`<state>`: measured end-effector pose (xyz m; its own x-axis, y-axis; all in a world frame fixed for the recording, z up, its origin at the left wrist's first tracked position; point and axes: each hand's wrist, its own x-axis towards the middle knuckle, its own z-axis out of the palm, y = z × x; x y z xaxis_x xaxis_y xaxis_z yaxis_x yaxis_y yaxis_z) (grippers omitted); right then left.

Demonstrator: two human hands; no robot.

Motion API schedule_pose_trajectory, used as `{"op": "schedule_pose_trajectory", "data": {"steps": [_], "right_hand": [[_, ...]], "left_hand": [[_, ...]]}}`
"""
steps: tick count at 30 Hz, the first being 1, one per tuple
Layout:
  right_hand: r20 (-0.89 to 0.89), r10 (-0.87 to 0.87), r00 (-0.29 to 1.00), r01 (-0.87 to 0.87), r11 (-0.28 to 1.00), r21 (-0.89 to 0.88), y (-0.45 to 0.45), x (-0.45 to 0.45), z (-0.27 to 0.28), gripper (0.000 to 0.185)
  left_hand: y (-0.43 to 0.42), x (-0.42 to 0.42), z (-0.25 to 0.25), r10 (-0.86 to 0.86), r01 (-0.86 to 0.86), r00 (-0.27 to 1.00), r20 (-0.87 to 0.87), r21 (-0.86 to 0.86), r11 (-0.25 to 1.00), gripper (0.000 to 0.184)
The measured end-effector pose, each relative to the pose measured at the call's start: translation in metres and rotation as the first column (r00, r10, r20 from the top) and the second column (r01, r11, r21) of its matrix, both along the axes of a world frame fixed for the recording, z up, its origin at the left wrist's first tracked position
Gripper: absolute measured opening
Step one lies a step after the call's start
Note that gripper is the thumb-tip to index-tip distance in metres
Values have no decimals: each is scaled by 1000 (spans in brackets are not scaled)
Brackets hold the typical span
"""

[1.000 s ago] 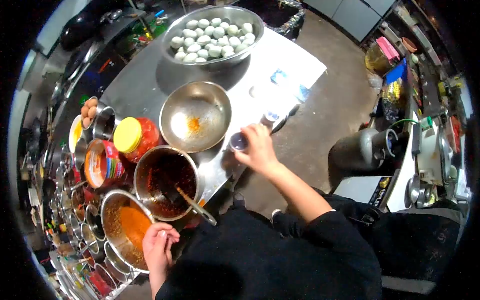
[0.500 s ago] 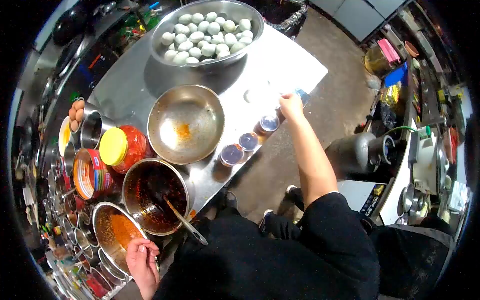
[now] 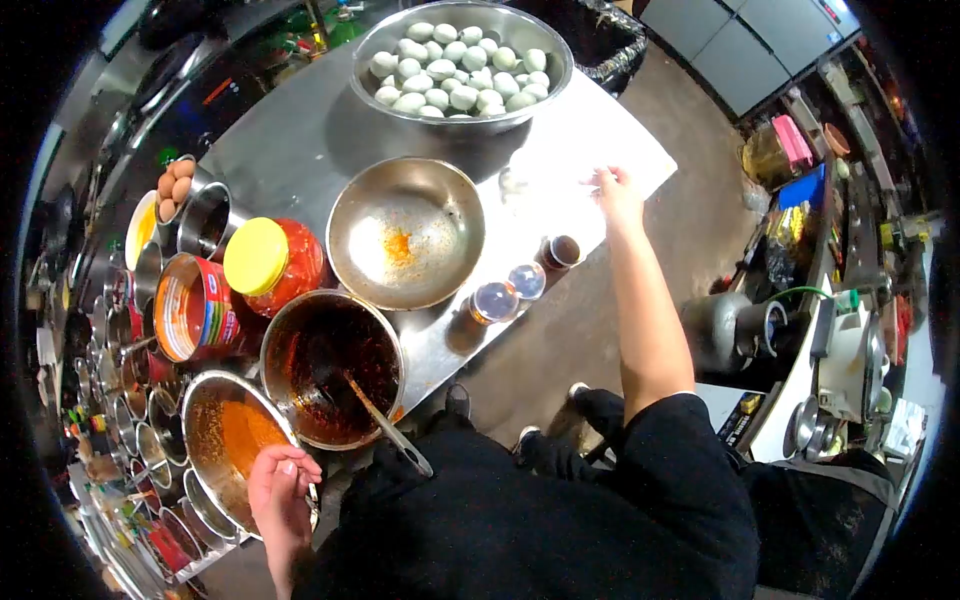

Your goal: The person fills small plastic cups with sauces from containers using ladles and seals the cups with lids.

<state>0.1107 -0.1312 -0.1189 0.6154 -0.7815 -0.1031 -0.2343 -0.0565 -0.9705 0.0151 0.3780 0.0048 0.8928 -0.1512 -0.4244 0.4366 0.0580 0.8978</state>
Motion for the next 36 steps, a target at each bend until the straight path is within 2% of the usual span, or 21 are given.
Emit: {"op": "schedule_pose_trajectory", "data": {"steps": [4, 5, 6, 7, 9, 10, 12, 14, 16, 18, 19, 21, 22, 24, 26, 27, 28, 30, 32, 34, 36], "right_hand": [[197, 81, 977, -115, 979, 169, 38, -6, 34, 19], [255, 222, 941, -280, 934, 223, 60, -12, 54, 18], [318, 351, 881, -439, 858, 267, 84, -21, 75, 17], [277, 511, 814, -572, 788, 226, 112, -33, 100, 16], [226, 753, 618, -785, 576, 226, 169, -56, 139, 14], [227, 834, 503, -856, 445, 263, 193, -65, 147, 14], [258, 915, 311, -947, 275, 167, 230, -76, 143, 13], [178, 970, 162, -986, 165, 2, 248, -78, 143, 14], [182, 969, 167, -985, 155, 80, 257, -81, 134, 13], [130, 950, 283, -897, 311, -313, 258, -84, 128, 16], [39, 897, 440, -838, 426, -341, 256, -90, 130, 22], [-174, 789, 590, -786, 511, -348, 242, -100, 126, 33], [-216, 787, 578, -807, 514, -290, 234, -108, 126, 42], [-524, 756, 392, -919, 353, -178, 232, -125, 119, 59], [-602, 743, 292, -948, 308, -80, 250, -140, 120, 78], [-517, 808, 282, -948, 317, -21, 258, -146, 111, 88], [-360, 870, 337, -930, 367, 14, 270, -152, 107, 76], [-250, 831, 497, -858, 514, 6, 295, -157, 92, 50], [-124, 745, 655, -756, 644, -118, 317, -152, 80, 25], [-44, 686, 726, -639, 650, -411, 334, -133, 77, 15], [14, 675, 738, -553, 616, -561, 350, -117, 75, 15]], "left_hand": [[2, -3, 0, -24, 24, 1000, -8, -35, 999, 19], [0, -2, 1, -72, 72, 997, 21, 1, 997, 19], [-5, -1, 3, -88, 87, 996, -8, -15, 996, 19], [-6, 0, 2, -125, 120, 989, -77, -70, 990, 28], [-22, 4, 7, -299, 235, 953, -51, -496, 836, 65], [-28, 3, 5, -362, 248, 929, -74, -600, 760, 72], [-28, -4, -1, -433, 220, 891, -137, -705, 674, 75], [-27, -7, 2, -468, 276, 875, -122, -668, 691, 73], [-13, -10, -3, -537, 339, 838, -95, -680, 650, 67], [-7, -18, -6, -447, 214, 882, -147, -721, 659, 58], [-2, -21, -6, -404, 185, 903, -147, -715, 674, 57], [7, -24, -5, -316, 103, 936, -151, -744, 661, 52], [14, -23, -5, -295, 82, 944, -149, -758, 647, 49], [30, -26, -5, -226, 32, 960, -168, -733, 679, 43], [47, -30, -10, -176, -12, 969, -176, -740, 673, 42], [54, -31, -13, -141, -49, 972, -187, -750, 660, 41], [59, -33, -14, -141, -46, 973, -184, -750, 660, 41], [70, -38, -18, -4, -97, 991, -134, -733, 673, 43], [88, -43, -24, -20, -61, 995, -98, -751, 658, 47], [104, -45, -26, -67, -13, 995, -72, -771, 636, 48], [119, -47, -30, -70, -30, 994, -89, -807, 589, 51]]}}
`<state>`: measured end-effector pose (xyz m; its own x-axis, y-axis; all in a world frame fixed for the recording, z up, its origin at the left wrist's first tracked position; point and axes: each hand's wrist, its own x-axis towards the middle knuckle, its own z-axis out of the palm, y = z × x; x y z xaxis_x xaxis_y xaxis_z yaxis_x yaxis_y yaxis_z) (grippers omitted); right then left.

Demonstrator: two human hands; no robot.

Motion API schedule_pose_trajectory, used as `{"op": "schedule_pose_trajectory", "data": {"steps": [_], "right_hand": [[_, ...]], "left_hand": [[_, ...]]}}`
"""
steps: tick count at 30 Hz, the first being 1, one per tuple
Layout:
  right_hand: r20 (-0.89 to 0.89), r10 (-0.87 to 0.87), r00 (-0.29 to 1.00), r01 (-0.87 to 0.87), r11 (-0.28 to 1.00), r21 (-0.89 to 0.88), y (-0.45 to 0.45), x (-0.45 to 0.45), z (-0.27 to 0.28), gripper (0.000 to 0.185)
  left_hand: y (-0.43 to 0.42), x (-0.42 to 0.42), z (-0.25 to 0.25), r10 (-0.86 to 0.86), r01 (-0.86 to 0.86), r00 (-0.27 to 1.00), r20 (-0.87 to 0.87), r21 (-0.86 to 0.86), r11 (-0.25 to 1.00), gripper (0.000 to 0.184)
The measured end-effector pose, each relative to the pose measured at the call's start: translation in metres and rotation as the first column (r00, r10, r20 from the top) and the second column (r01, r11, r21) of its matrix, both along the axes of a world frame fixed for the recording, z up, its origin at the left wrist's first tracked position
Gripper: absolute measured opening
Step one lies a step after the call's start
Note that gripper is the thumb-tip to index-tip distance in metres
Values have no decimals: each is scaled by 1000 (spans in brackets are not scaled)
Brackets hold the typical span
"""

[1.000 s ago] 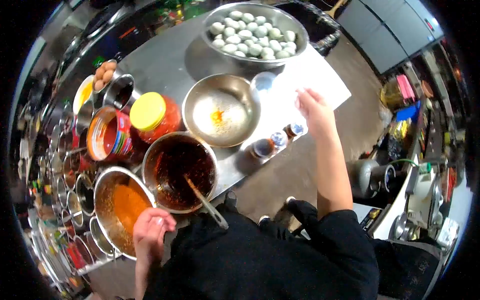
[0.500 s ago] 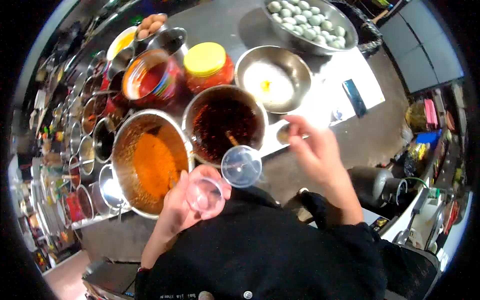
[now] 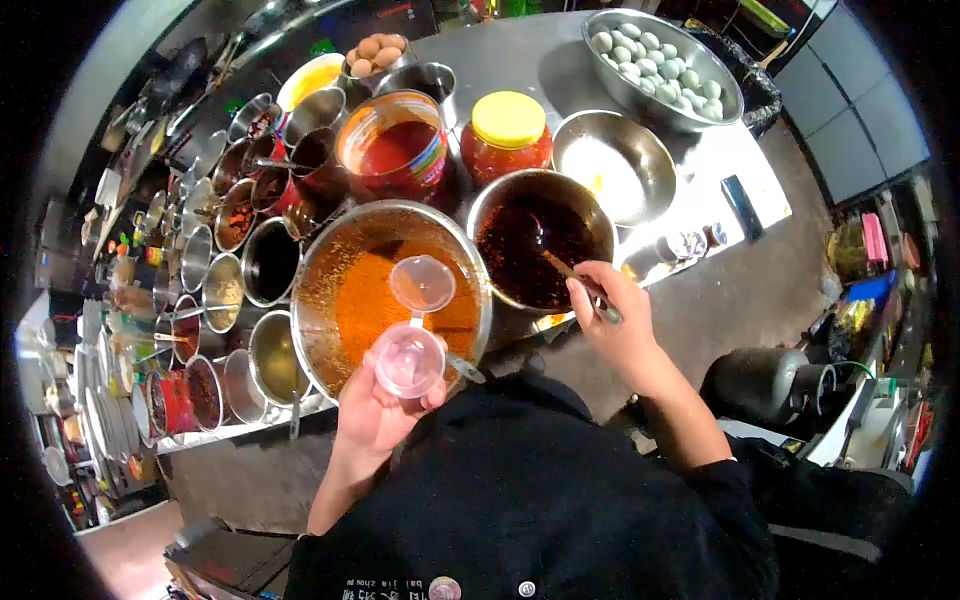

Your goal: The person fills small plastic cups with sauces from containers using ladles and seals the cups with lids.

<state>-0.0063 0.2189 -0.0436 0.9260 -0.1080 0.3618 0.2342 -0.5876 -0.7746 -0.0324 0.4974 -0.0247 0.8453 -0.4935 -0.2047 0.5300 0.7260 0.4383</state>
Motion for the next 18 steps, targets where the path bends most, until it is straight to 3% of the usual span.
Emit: {"op": "schedule_pose_trajectory", "data": {"steps": [2, 4, 8, 13, 16, 18], "right_hand": [[-35, 10, 999, -12, 998, -57, 10, 4, 3, 16], [11, 141, 990, -137, 974, -183, 20, 2, 6, 16], [-13, 310, 951, -297, 897, -327, 28, -5, 17, 20], [-69, 380, 922, -383, 876, -294, 23, -21, 29, 21], [-90, 367, 926, -378, 905, -198, 16, -31, 37, 18], [-148, 261, 954, -270, 962, -43, 10, -37, 43, 18]], "left_hand": [[12, -4, 1, 36, -37, 999, 9, 68, 997, 55], [30, -10, -10, 28, -28, 999, -31, -5, 1000, 62], [43, -10, -16, 30, -32, 996, 79, 33, 999, 65], [51, -11, -28, 92, -91, 995, 33, -17, 996, 64], [50, -9, -21, 81, -82, 995, 58, 28, 996, 66], [42, -6, -13, 64, -68, 995, 82, 47, 997, 65]]}}
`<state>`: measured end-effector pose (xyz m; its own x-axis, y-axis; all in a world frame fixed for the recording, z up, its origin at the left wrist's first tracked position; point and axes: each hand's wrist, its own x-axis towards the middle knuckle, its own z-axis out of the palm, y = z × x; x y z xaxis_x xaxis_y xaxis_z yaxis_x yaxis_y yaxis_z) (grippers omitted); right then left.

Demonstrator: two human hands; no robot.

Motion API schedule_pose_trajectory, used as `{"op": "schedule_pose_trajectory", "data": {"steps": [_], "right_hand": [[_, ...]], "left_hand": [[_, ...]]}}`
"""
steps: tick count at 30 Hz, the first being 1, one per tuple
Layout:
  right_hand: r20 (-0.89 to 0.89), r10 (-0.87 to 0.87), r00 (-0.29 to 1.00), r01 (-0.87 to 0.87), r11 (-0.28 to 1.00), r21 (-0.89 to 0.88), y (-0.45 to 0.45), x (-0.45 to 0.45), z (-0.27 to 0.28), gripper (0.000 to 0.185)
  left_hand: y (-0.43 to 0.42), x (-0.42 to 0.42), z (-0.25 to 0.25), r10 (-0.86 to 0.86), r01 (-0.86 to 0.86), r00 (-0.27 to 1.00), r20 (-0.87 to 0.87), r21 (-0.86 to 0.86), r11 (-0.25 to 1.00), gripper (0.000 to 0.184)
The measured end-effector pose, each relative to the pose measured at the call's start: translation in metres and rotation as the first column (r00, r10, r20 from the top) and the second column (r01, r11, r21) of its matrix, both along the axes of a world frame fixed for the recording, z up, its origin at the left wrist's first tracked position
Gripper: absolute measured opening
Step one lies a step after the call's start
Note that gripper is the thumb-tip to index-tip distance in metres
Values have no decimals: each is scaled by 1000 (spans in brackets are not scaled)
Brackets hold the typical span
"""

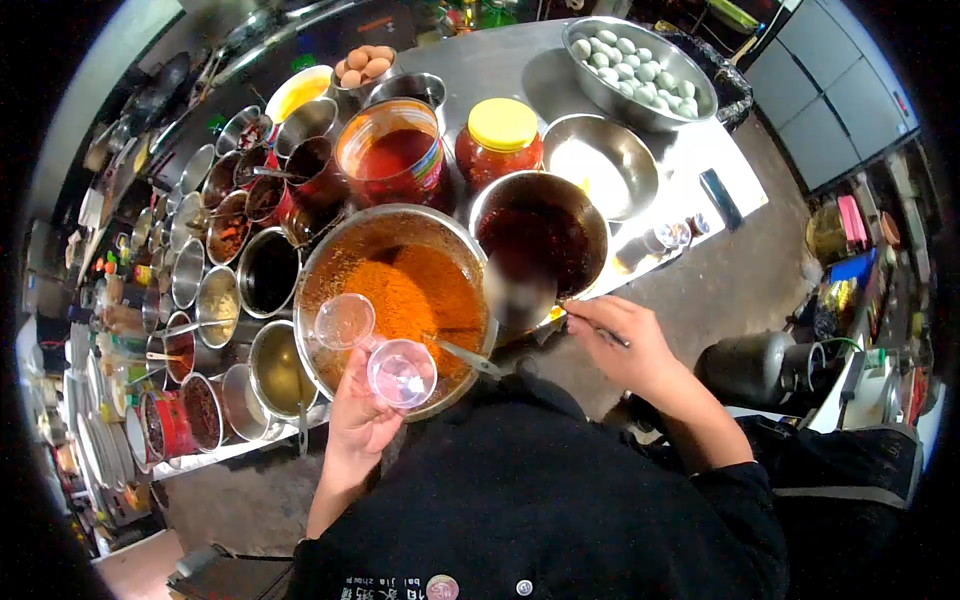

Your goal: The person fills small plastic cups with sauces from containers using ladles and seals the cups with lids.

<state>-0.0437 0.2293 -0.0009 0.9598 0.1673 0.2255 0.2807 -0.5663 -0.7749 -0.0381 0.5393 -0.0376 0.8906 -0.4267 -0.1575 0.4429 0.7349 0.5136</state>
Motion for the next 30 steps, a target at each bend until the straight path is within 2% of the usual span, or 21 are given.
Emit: {"op": "schedule_pose_trajectory", "data": {"steps": [2, 4, 5, 6, 8, 10, 12, 15, 16, 18, 21, 22, 24, 25, 27, 30], "right_hand": [[-44, -69, 997, 71, 997, 41, -8, -3, -7, 17], [-308, -206, 929, 316, 873, 370, -14, -4, -15, 18], [-355, -210, 911, 366, 808, 462, -16, -2, -13, 18], [-357, -209, 911, 367, 804, 467, -20, 1, -16, 18], [-449, -223, 865, 471, 667, 578, -32, 6, -22, 18], [-489, -218, 845, 506, 624, 596, -39, 11, -25, 16], [-581, -164, 798, 576, 491, 654, -45, 14, -30, 16], [-630, -126, 766, 612, 441, 656, -50, 18, -32, 15], [-633, -124, 764, 614, 439, 656, -51, 18, -34, 15], [-538, -95, 838, 497, 539, 680, -52, 18, -36, 16], [-416, -131, 900, 364, 752, 550, -43, 14, -30, 19], [-330, -113, 937, 273, 827, 492, -43, 12, -30, 20], [-294, -90, 952, 214, 879, 426, -39, 11, -24, 21], [-296, -83, 952, 210, 880, 427, -39, 11, -22, 21], [-446, -125, 886, 371, 768, 522, -38, 11, -19, 18], [-466, -117, 877, 403, 706, 582, -50, 19, -20, 17]], "left_hand": [[-7, 3, 8, -15, 14, 1000, 24, 26, 1000, 65], [-13, 4, 13, -48, 48, 999, 4, 103, 993, 62], [-17, 5, 13, -50, 50, 999, 2, 109, 993, 62], [-20, 5, 13, -50, 49, 999, 11, 107, 993, 63], [-26, 6, 12, -52, 50, 998, 22, 112, 993, 64], [-30, 6, 12, -46, 44, 999, 10, 158, 986, 65], [-35, 7, 15, -47, 44, 999, 13, 189, 981, 66], [-40, 7, 16, -36, 34, 999, 3, 241, 970, 67], [-41, 7, 16, -24, 25, 1000, -6, 265, 964, 67], [-41, 6, 14, -23, 27, 1000, -17, 271, 962, 67], [-45, 7, 13, -22, 30, 999, -30, 292, 956, 66], [-45, 7, 14, -20, 32, 999, -42, 310, 950, 67], [-47, 7, 15, -4, 16, 999, -39, 318, 948, 67], [-47, 6, 15, 9, 4, 999, -39, 324, 946, 68], [-47, 6, 14, 10, -3, 1000, -21, 335, 942, 67], [-51, 8, 20, -4, -7, 1000, 29, 371, 928, 65]]}}
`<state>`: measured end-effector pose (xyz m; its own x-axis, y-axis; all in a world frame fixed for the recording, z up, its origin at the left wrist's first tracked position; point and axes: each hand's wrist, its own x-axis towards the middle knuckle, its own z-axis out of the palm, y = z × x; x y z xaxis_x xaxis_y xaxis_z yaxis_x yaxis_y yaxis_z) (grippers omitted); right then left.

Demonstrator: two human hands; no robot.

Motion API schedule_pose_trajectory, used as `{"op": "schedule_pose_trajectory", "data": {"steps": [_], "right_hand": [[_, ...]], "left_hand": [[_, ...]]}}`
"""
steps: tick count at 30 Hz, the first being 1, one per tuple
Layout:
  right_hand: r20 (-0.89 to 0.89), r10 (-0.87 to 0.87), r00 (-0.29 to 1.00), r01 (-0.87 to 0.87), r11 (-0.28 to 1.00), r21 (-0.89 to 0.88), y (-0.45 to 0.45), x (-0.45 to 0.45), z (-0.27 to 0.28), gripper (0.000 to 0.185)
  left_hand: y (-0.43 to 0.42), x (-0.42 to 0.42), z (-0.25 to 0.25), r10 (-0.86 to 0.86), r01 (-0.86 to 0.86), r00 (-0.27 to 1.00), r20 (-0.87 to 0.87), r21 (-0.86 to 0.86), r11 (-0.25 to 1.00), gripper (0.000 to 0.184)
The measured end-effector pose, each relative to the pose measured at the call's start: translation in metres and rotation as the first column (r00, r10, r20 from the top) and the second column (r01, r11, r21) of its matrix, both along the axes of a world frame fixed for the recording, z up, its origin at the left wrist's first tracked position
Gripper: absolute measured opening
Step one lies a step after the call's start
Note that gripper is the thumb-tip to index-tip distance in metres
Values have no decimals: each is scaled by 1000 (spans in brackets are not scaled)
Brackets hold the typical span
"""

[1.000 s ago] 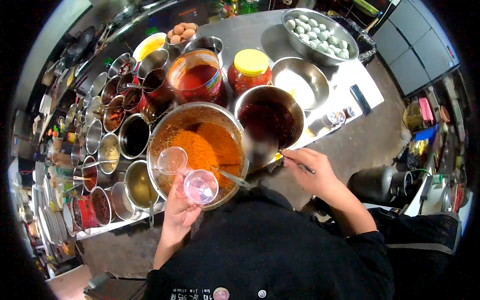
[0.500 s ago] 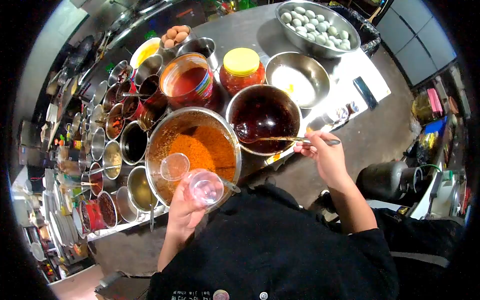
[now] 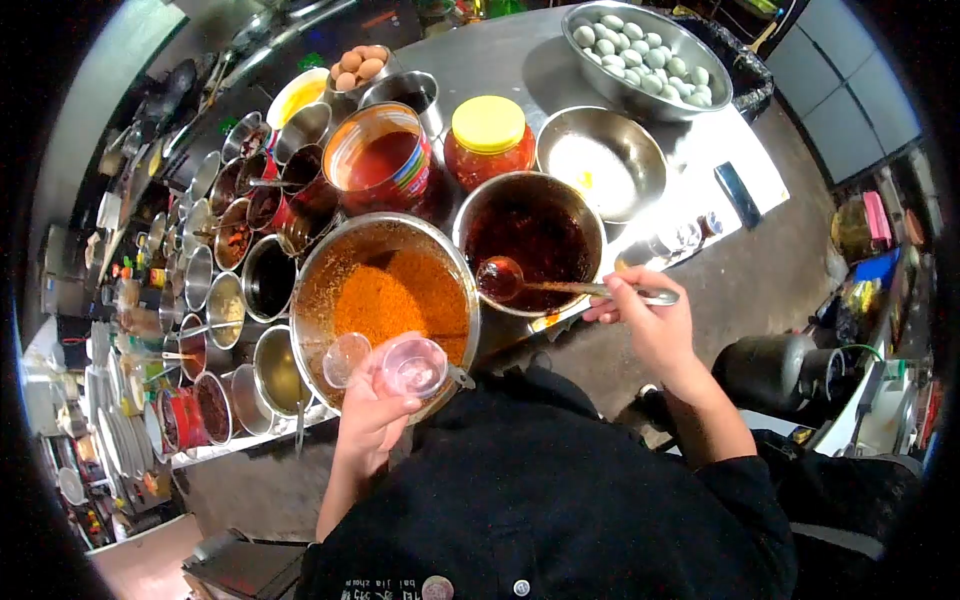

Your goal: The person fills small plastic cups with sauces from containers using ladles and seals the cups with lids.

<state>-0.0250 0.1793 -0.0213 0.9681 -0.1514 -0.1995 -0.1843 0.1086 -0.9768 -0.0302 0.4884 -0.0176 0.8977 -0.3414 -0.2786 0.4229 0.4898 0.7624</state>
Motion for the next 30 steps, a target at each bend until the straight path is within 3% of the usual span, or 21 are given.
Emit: {"op": "schedule_pose_trajectory", "data": {"steps": [2, 5, 14, 18, 22, 24, 30], "right_hand": [[-19, -18, 1000, 18, 1000, 9, -5, 2, 9, 16], [40, -48, 998, 50, 998, -49, -7, 2, 32, 16], [217, -48, 975, 98, 970, -222, 1, -11, 108, 18], [265, 63, 962, 51, 914, -402, 10, -25, 125, 16], [380, 313, 870, 33, 733, -680, 11, -40, 120, 14], [477, 445, 758, 75, 667, -741, 14, -42, 121, 19], [456, 594, 662, 89, 542, -835, 19, -60, 121, 25]], "left_hand": [[-5, 5, 0, -9, 8, 999, 34, 24, 1000, 63], [-17, 16, -7, -72, 39, 984, 162, 199, 979, 59], [-67, 44, -33, -21, -43, 963, 267, 230, 972, 53], [-80, 50, -38, 13, -76, 957, 289, 207, 975, 55], [-86, 49, -33, 84, -125, 948, 307, 117, 985, 57], [-86, 49, -34, 107, -126, 945, 309, 42, 991, 57], [-87, 48, -36, 182, -204, 936, 300, 42, 978, 57]]}}
